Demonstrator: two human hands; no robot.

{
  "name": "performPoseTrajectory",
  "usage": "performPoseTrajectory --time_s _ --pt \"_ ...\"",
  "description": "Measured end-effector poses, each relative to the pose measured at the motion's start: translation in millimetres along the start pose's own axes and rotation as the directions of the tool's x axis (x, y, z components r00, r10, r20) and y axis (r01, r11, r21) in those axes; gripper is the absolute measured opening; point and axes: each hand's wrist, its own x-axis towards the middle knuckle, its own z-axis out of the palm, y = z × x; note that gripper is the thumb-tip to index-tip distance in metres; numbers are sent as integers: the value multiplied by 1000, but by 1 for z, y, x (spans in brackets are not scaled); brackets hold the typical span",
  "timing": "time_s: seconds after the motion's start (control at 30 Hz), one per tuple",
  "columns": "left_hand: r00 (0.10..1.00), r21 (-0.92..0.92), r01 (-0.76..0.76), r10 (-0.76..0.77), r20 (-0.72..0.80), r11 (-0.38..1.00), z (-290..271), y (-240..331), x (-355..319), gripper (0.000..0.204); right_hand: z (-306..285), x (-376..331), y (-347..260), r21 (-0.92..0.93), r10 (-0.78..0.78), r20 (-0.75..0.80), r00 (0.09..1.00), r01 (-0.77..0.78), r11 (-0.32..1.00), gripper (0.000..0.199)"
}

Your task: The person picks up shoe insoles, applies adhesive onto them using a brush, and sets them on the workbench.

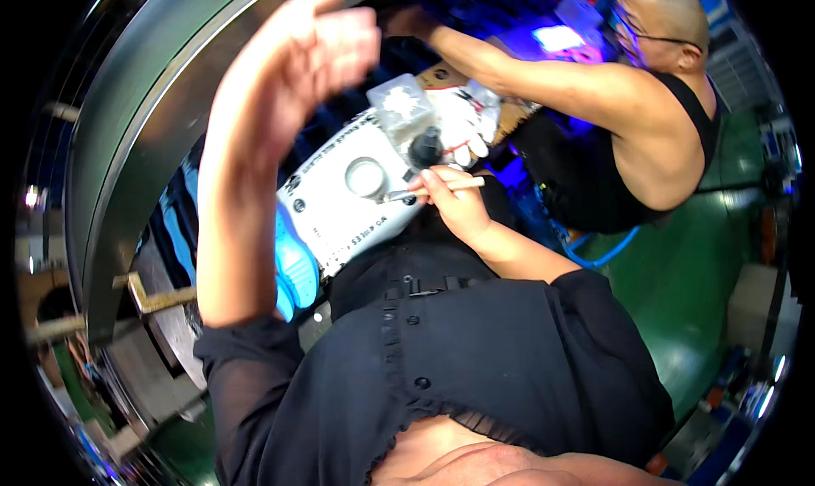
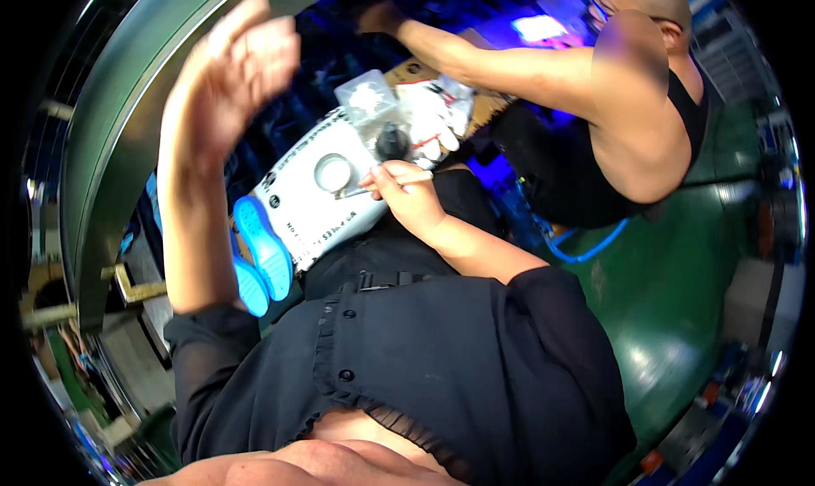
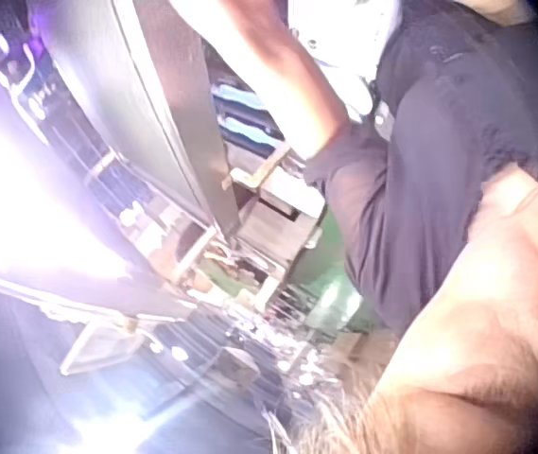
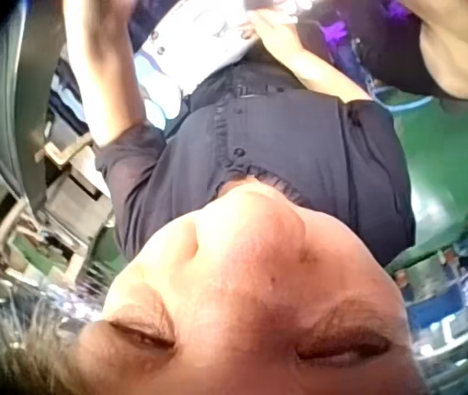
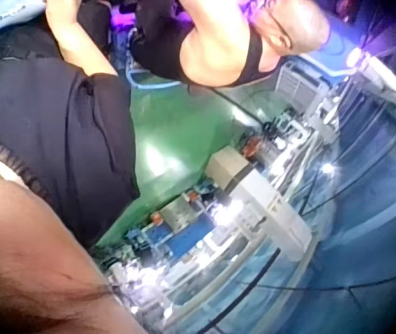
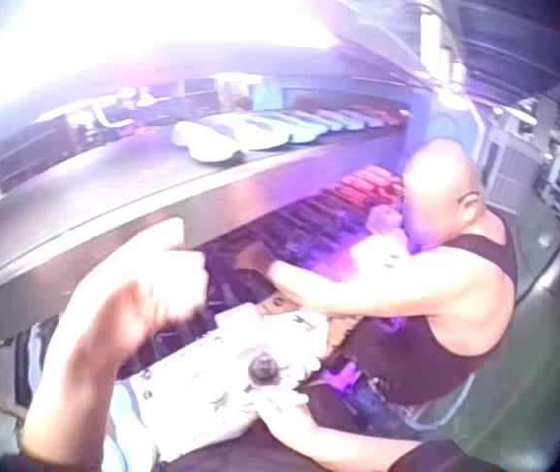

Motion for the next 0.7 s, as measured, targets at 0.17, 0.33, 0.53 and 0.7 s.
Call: performPoseTrajectory --time_s 0.17,0.33,0.53,0.7 --pt "525 715 493 -825 210 496 -22 -84 -151 28 -33 -9 -12 26 -29 -27 999 30 999 31" --pt "755 310 653 -622 -206 691 -71 -126 -296 14 -47 -19 -26 51 58 138 989 -65 997 38" --pt "892 661 446 -359 -274 604 -59 -143 -330 6 -19 -24 -15 55 22 277 961 -39 998 31" --pt "615 156 743 -571 -544 651 -37 -145 -238 22 -14 -22 -20 4 -10 262 965 9 1000 36"
